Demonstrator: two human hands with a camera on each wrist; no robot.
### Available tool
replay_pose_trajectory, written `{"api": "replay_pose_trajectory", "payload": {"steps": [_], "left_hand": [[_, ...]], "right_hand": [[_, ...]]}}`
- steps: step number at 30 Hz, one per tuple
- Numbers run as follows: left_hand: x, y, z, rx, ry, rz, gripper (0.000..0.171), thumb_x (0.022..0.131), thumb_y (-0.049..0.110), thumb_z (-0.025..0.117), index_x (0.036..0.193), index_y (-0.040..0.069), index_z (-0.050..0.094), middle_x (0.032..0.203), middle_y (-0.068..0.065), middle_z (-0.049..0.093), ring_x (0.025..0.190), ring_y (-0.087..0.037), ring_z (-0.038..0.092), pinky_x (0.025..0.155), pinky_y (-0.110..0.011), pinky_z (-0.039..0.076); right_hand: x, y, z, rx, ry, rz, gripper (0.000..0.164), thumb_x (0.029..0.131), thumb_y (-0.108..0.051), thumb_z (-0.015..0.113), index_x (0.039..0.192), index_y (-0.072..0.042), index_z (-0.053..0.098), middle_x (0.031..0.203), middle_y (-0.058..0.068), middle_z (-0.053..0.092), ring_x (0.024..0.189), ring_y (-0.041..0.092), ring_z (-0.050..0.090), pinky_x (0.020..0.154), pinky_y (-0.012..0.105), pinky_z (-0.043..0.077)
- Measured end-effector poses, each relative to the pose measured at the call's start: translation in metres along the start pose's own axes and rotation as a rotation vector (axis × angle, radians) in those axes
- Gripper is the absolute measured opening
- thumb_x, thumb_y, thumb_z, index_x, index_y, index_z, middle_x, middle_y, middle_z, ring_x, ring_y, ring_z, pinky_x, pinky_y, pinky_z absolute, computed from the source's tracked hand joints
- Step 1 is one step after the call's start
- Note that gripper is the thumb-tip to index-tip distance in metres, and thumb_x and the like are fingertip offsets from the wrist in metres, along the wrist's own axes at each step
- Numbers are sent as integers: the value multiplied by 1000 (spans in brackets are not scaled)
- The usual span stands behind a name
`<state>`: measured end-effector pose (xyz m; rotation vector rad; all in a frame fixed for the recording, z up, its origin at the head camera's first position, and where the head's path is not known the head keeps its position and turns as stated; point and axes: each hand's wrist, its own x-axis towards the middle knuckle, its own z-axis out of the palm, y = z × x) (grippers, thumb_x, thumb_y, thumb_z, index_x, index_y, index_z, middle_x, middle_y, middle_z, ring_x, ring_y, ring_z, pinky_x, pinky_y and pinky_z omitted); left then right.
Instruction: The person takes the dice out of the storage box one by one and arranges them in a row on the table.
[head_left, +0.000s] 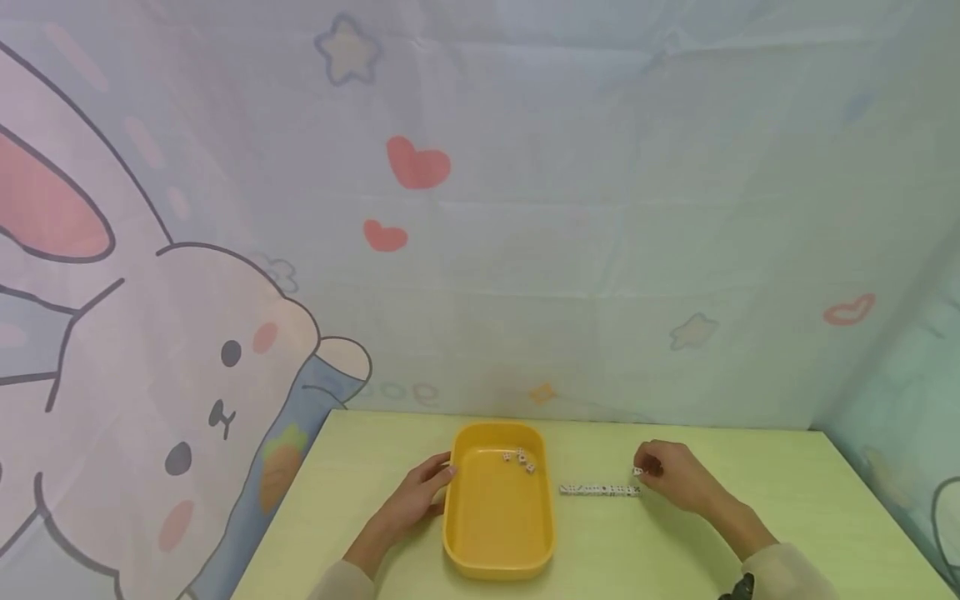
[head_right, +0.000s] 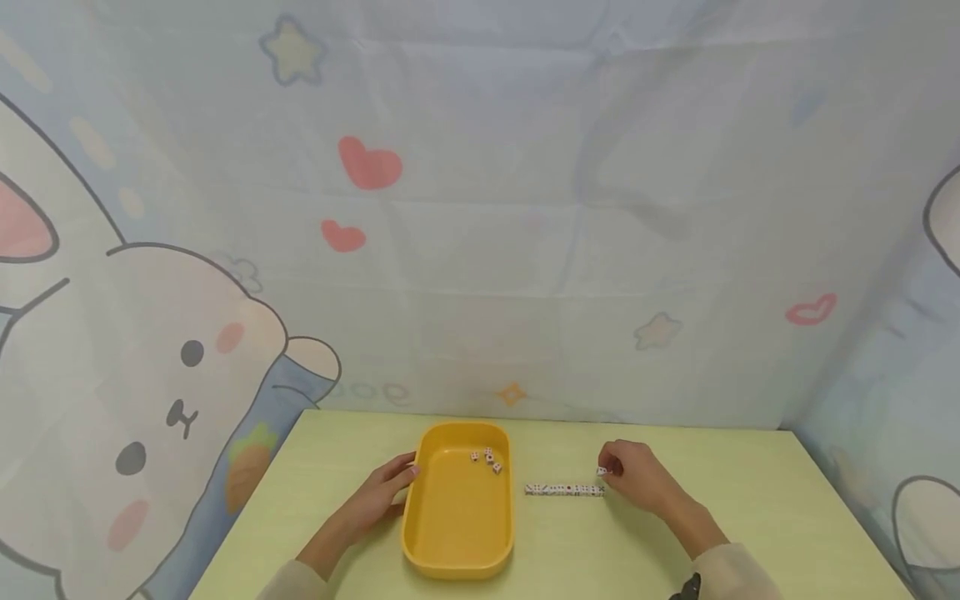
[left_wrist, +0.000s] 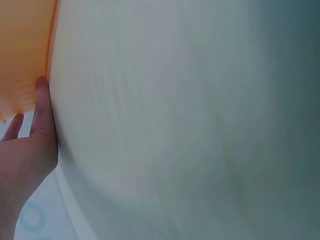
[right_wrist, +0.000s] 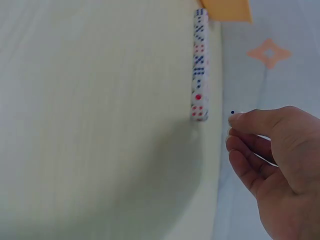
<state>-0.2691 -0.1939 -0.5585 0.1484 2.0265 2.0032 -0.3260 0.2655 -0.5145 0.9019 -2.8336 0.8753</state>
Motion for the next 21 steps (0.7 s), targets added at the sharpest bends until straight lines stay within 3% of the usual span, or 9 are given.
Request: {"api": "replay_pose_trajectory", "payload": {"steps": [10,21], "left_hand": [[-2,4,-5,-9,-21,6,60,106,36,46,155,5,29,156,-20,33,136,-36,43,98,-44,51],[-1,-1,-1,-22,-21,-4,59,106,35,47,155,6,29,156,-19,33,135,-35,45,99,-43,50]], "right_hand": [[-12,21,9,-4,6,-65,22,81,7,72,87,-13,67,81,-8,62,73,4,53,63,24,49],[-19,19,16,-1,2,-40,20,81,6,72,88,-11,68,82,-2,64,74,8,54,64,25,49]]}}
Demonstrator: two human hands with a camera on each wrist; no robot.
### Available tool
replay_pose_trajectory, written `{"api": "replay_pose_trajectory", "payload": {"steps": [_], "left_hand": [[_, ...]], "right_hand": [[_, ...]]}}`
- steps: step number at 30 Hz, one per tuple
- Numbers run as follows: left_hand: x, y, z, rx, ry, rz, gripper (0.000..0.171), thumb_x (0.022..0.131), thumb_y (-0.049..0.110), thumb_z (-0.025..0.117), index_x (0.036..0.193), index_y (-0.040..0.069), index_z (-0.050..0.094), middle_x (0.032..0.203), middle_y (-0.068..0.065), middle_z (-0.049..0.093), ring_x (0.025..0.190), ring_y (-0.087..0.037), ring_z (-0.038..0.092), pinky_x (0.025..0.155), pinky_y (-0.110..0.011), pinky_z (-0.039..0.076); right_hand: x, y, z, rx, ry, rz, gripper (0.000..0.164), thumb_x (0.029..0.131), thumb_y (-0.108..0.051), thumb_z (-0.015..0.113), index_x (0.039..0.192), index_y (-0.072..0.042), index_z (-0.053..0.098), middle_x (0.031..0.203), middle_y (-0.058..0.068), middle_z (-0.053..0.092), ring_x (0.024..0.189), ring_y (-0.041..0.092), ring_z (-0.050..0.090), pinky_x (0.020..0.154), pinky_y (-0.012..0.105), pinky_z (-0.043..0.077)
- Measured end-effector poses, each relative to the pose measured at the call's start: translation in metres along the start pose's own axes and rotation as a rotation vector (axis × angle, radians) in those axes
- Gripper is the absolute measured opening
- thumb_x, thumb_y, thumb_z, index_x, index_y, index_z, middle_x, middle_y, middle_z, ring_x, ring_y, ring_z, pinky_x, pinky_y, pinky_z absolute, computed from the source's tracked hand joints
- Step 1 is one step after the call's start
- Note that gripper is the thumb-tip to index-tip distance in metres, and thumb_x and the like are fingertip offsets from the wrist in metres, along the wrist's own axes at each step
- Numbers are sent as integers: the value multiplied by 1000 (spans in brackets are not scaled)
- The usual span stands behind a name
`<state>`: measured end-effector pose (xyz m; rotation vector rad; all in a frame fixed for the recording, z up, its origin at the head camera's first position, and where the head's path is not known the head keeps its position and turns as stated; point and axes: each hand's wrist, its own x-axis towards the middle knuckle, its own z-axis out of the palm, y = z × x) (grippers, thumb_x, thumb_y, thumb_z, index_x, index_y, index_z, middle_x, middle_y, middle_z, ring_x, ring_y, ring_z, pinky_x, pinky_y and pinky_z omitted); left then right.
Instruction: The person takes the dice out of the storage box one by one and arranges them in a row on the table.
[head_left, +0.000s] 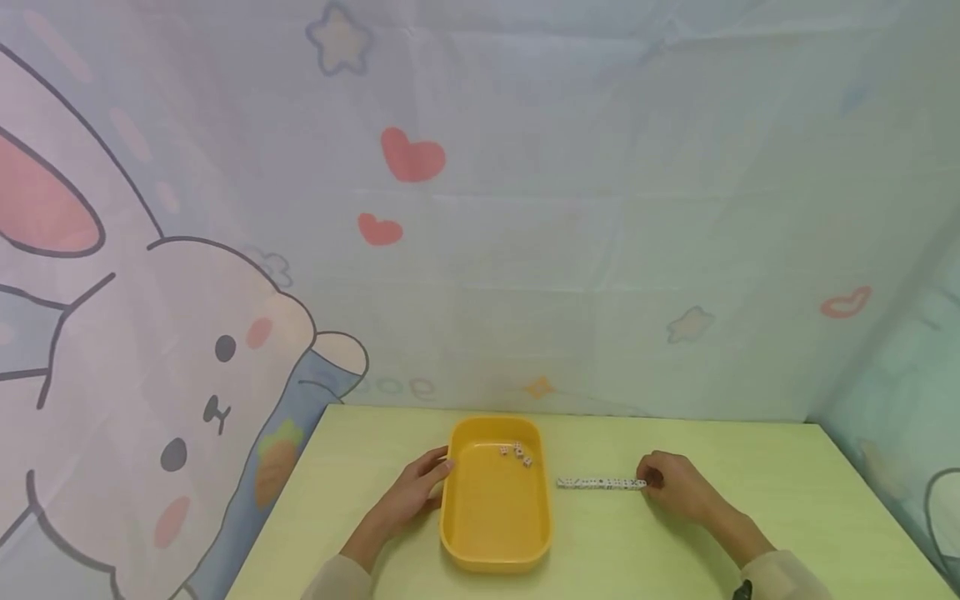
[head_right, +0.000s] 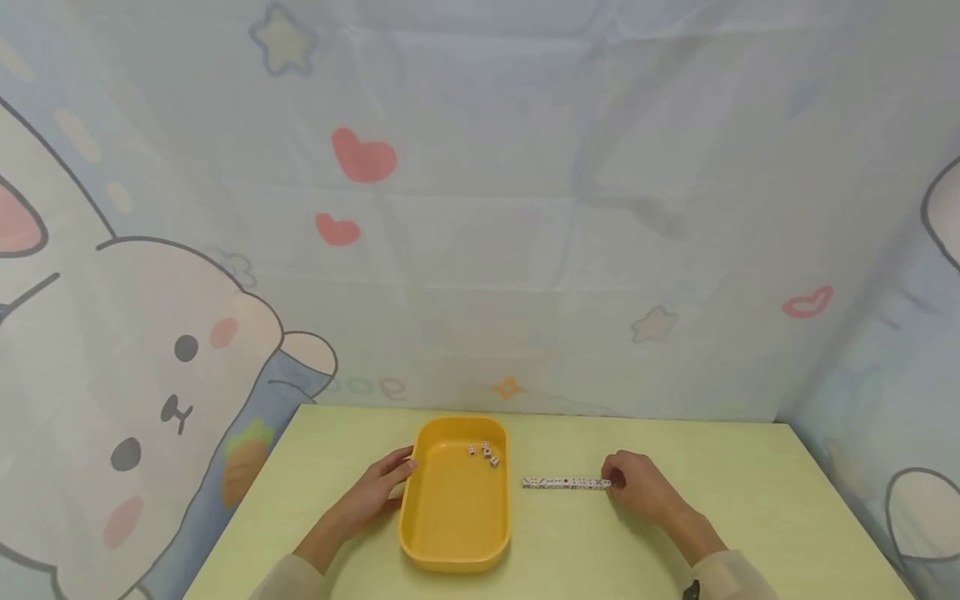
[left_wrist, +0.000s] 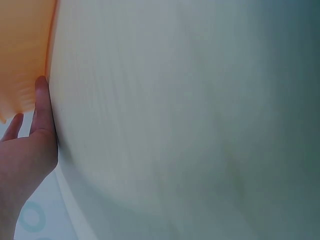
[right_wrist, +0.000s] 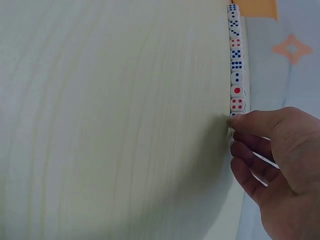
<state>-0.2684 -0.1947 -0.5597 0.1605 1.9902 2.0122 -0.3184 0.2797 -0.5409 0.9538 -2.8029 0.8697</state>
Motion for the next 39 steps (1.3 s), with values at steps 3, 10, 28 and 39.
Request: {"api": "replay_pose_trajectory", "payload": {"steps": [3,10,28,39], "left_hand": [[0,0,0,-2,-11,10,59,106,34,46,155,5,29,156,-20,32,134,-36,45,98,-44,51],[-3,2,-4,2,-11,11,60,106,35,48,154,5,30,156,-18,33,135,-36,44,98,-44,51],[0,10,-7,8,5,14,62,105,36,49,154,4,29,155,-22,33,134,-37,45,99,-44,50],[1,1,-2,23,25,12,59,106,35,48,153,4,32,152,-25,37,129,-36,51,95,-43,53]], "right_hand": [[0,-3,-2,-12,4,11,19,79,6,73,92,-9,68,85,0,64,77,11,57,66,26,51],[17,-26,-6,-4,14,35,22,85,-8,78,105,-10,68,96,0,64,87,21,61,73,32,53],[127,-141,58,30,54,-110,28,89,-20,75,113,-7,71,107,4,66,101,21,62,90,41,52],[161,-137,101,-84,20,-205,17,79,-8,74,94,-2,68,83,8,63,75,18,53,71,36,49]]}}
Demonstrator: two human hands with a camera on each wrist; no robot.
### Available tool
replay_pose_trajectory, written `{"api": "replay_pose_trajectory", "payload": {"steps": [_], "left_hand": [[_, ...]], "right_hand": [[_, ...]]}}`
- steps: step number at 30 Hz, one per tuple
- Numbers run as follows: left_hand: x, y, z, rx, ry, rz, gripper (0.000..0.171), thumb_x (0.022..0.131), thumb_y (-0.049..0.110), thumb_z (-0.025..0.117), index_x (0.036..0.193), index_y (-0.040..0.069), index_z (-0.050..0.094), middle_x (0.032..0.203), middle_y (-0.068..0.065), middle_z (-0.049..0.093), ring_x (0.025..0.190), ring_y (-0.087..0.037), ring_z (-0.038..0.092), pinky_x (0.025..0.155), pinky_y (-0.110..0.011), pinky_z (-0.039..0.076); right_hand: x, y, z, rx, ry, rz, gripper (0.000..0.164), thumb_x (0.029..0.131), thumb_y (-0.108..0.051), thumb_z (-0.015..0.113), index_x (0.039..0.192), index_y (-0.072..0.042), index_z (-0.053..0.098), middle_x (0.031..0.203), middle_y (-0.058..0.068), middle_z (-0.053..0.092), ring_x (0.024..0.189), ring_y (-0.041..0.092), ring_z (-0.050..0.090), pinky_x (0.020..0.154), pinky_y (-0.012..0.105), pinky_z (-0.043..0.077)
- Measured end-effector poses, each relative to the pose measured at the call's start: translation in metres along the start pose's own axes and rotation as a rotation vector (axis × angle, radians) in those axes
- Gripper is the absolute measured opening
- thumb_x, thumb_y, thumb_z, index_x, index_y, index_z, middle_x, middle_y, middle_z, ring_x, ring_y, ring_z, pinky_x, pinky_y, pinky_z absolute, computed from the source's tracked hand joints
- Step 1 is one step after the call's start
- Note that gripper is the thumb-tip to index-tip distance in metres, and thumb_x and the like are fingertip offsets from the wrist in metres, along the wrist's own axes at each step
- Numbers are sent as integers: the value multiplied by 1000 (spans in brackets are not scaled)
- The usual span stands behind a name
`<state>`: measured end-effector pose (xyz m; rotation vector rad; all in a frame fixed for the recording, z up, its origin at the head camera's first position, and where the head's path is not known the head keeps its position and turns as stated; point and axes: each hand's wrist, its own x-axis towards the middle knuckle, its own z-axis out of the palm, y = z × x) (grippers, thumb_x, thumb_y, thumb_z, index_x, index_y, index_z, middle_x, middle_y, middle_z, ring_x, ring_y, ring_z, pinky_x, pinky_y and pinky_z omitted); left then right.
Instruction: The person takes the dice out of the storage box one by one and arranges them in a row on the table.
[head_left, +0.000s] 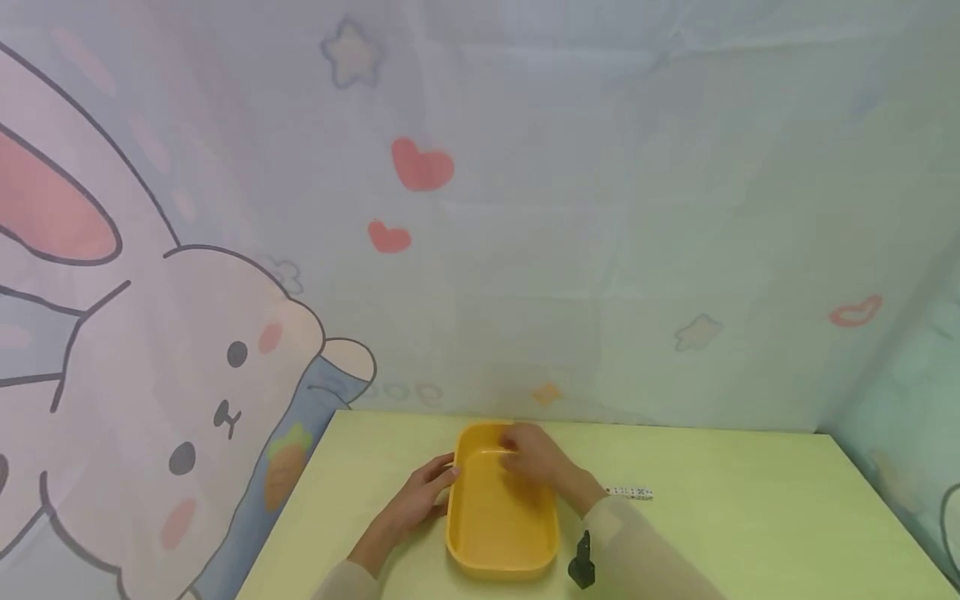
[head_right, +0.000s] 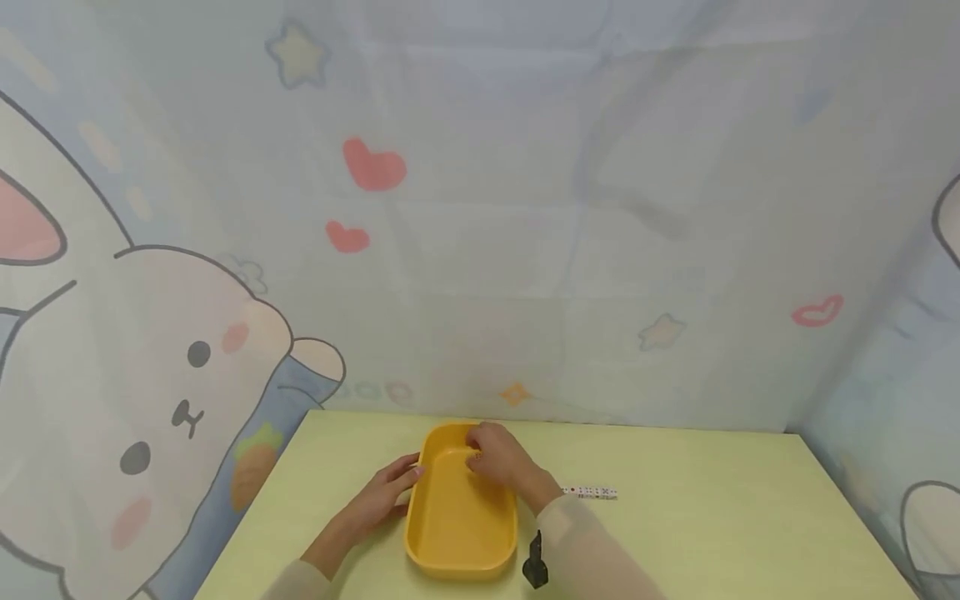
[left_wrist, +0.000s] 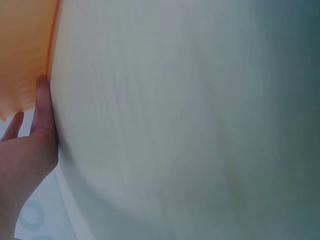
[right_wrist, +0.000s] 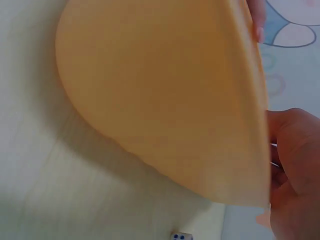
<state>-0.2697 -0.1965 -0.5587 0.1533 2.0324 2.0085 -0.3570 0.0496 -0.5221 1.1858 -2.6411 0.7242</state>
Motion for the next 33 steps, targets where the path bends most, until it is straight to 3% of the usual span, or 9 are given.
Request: {"api": "replay_pose_trajectory", "payload": {"steps": [6,12,17,21,26,33], "left_hand": [[0,-1,3,-22,-8,-11,60,105,35,49,153,4,32,151,-24,38,129,-36,51,95,-44,53],[-2,-2,3,-10,0,-9,59,106,35,48,153,4,32,152,-23,38,129,-36,50,94,-44,53],[-4,-2,3,-13,-8,-11,59,106,35,47,154,5,32,152,-22,39,129,-35,50,94,-43,53],[-6,-2,4,-13,-15,-20,59,105,37,48,154,6,32,152,-22,38,130,-34,49,94,-42,54],[-6,-2,3,-13,-18,-11,60,104,39,50,154,8,34,154,-20,37,135,-36,45,94,-42,53],[-7,-1,2,-5,-30,-2,60,105,38,48,154,6,32,152,-22,38,133,-36,46,96,-43,52]], "right_hand": [[-5,-3,8,-69,35,37,14,79,-6,72,92,-1,68,83,6,61,76,21,53,71,39,48],[-8,-6,15,-180,32,128,4,82,-10,69,82,-11,65,80,-3,57,76,17,54,66,34,47],[-10,-11,17,-251,28,155,18,86,-10,66,71,-15,57,77,-2,56,76,18,55,69,36,49],[-14,-15,18,-292,15,155,19,91,-11,65,72,-15,60,82,0,60,84,21,60,81,39,52],[-17,-18,18,-306,34,115,13,92,-10,66,79,-14,69,86,1,64,90,23,61,86,40,52],[-15,-19,16,-352,9,92,22,88,-10,67,68,-17,58,77,-2,57,82,20,57,79,37,51]]}}
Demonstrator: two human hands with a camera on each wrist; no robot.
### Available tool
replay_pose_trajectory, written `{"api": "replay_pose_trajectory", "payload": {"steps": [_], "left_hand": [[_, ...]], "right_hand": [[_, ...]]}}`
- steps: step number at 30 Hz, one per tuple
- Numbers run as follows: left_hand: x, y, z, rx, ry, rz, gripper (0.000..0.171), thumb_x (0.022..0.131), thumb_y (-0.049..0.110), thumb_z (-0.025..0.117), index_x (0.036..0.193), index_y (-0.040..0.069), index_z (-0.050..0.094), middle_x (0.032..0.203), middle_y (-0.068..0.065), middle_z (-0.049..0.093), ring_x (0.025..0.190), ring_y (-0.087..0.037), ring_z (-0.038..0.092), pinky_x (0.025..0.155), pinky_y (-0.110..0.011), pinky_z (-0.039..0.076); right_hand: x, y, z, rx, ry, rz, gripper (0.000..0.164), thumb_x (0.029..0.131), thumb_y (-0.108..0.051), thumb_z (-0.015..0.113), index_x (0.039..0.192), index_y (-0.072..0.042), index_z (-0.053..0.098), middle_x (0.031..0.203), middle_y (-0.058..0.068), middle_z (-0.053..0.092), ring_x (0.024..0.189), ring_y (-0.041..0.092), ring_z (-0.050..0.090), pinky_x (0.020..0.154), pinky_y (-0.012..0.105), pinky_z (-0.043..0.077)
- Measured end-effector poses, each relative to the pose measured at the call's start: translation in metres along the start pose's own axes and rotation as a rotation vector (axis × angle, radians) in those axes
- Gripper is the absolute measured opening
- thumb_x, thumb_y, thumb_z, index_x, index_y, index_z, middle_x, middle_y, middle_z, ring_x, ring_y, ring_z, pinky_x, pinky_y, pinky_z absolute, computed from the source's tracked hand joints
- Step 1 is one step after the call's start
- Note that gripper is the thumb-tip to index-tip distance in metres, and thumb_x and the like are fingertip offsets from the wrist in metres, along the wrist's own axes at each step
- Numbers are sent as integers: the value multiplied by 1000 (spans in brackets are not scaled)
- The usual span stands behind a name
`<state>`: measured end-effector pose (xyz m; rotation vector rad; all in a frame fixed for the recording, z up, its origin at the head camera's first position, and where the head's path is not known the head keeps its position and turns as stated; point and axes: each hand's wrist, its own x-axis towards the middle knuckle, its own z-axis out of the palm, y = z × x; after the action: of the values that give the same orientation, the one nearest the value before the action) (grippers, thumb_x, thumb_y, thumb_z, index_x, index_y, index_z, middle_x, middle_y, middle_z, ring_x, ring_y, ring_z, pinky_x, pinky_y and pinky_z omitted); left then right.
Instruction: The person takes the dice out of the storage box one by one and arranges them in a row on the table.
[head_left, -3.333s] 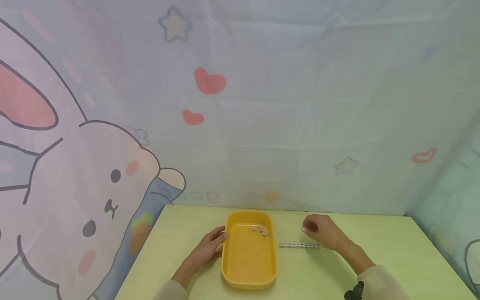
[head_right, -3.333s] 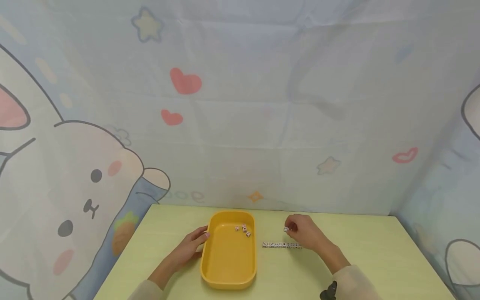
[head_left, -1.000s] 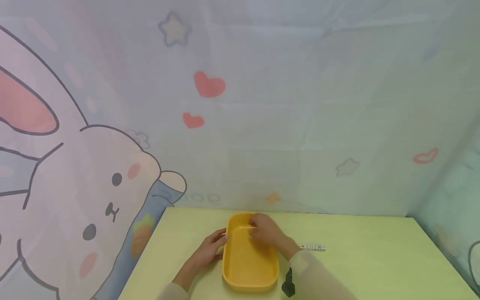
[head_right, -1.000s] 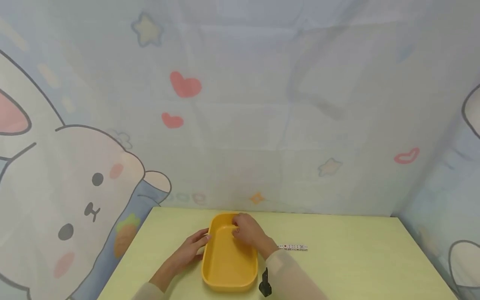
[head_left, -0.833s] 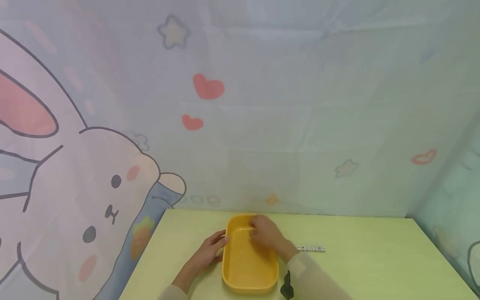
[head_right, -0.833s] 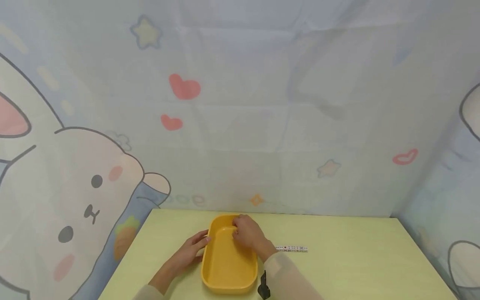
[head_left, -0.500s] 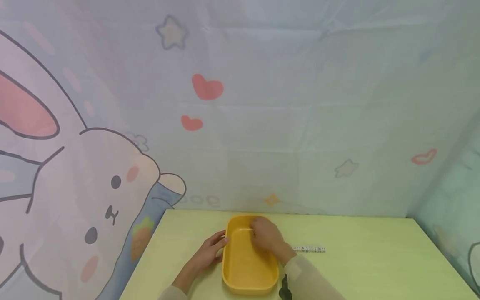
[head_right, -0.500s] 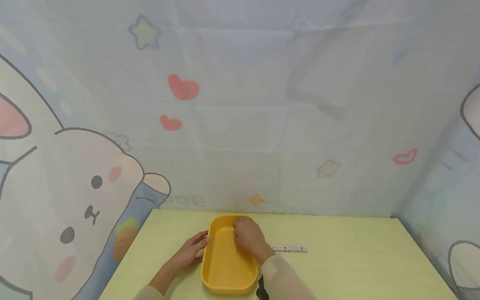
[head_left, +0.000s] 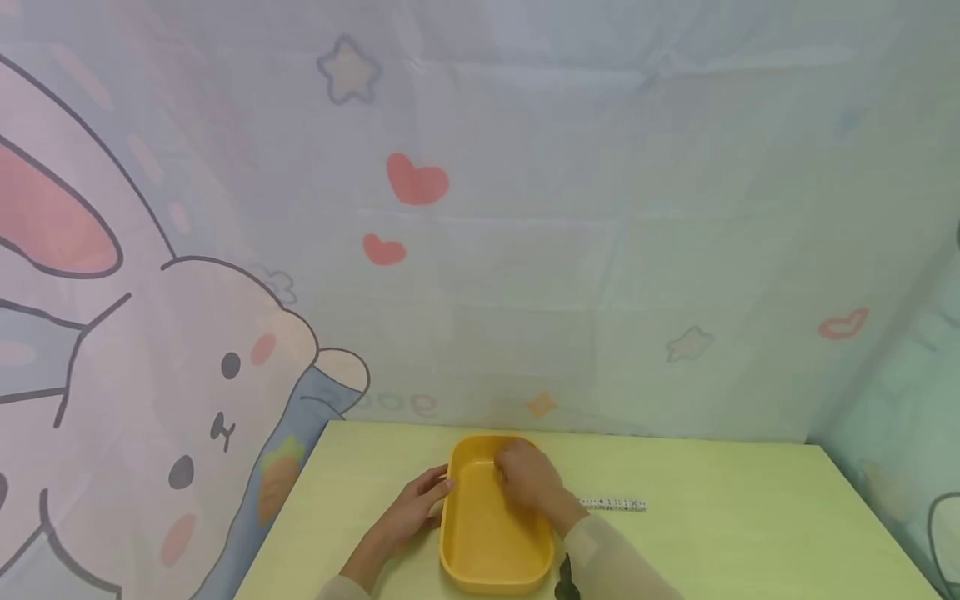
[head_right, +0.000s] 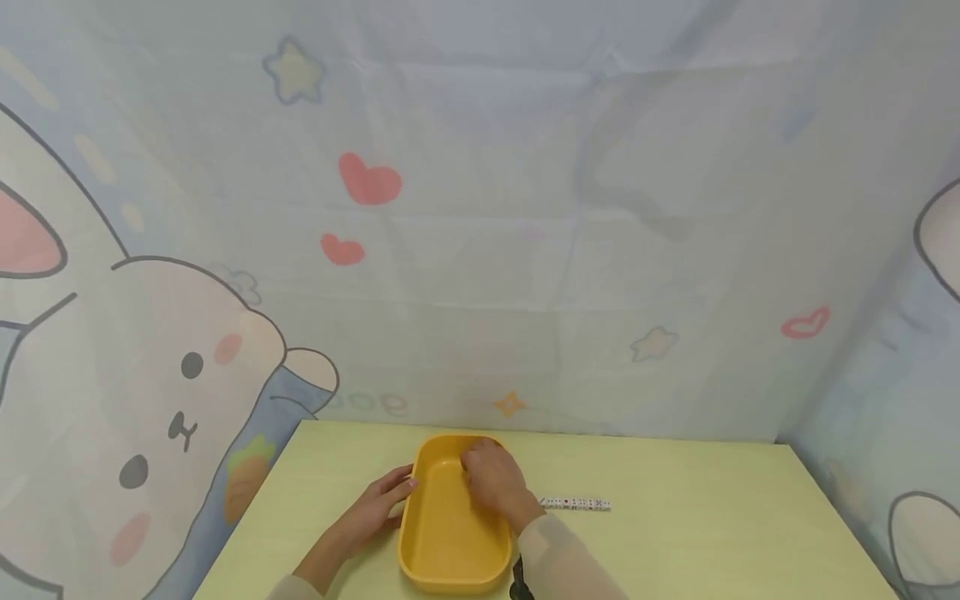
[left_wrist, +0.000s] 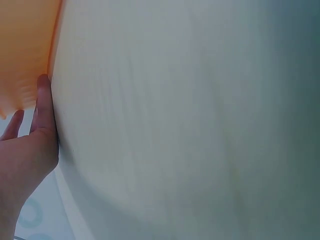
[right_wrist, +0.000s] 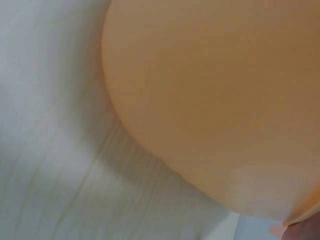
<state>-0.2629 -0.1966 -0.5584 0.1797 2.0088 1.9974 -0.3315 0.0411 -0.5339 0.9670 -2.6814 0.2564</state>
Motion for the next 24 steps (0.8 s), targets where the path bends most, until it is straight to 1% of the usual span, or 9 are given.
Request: {"api": "replay_pose_trajectory", "payload": {"steps": [3,5,9,14,16,19,22,24], "left_hand": [[0,-1,0,2,-1,0,60,105,38,48,154,6,32,152,-22,38,134,-36,45,96,-44,52],[0,-1,1,3,3,-2,61,105,38,48,154,6,32,152,-22,38,135,-36,44,96,-44,52],[1,0,2,-2,19,-10,61,105,39,49,154,6,32,151,-22,39,135,-36,44,96,-45,52],[2,2,3,0,28,-3,62,105,39,49,154,5,31,151,-23,39,135,-38,42,96,-46,52],[3,2,3,-8,26,-1,62,105,39,48,154,4,31,150,-24,39,135,-39,42,96,-46,52],[3,2,3,-11,28,0,62,105,38,48,153,4,31,150,-24,40,135,-38,43,95,-46,52],[3,2,3,-19,27,-3,61,105,38,48,153,4,32,150,-23,40,134,-36,43,95,-45,53],[2,1,3,-30,20,-1,61,105,38,48,154,5,32,152,-21,38,135,-36,43,96,-45,52]], "right_hand": [[1,1,0,-3,4,-21,26,85,-10,68,66,-18,55,73,-4,54,79,19,55,77,37,50],[2,1,0,12,13,-26,25,84,-9,69,66,-18,55,72,-4,53,78,18,54,76,37,49],[3,4,3,56,38,-27,18,85,-11,70,73,-18,60,76,-6,54,79,16,53,74,34,49],[5,8,-4,122,122,-58,9,84,-10,73,83,-15,66,83,-4,57,83,16,53,75,32,51],[5,9,-12,177,148,-69,8,84,-10,74,86,-14,67,85,-4,58,85,16,55,77,32,52],[3,13,-32,297,151,-65,8,85,-10,74,91,-13,69,89,-5,61,88,14,57,81,32,52],[-3,21,-56,397,123,-50,9,89,-11,73,97,-13,69,96,-5,63,92,13,60,83,33,53],[-9,29,-70,422,99,-33,9,90,-13,72,99,-15,69,98,-7,63,93,11,60,83,32,54]]}}
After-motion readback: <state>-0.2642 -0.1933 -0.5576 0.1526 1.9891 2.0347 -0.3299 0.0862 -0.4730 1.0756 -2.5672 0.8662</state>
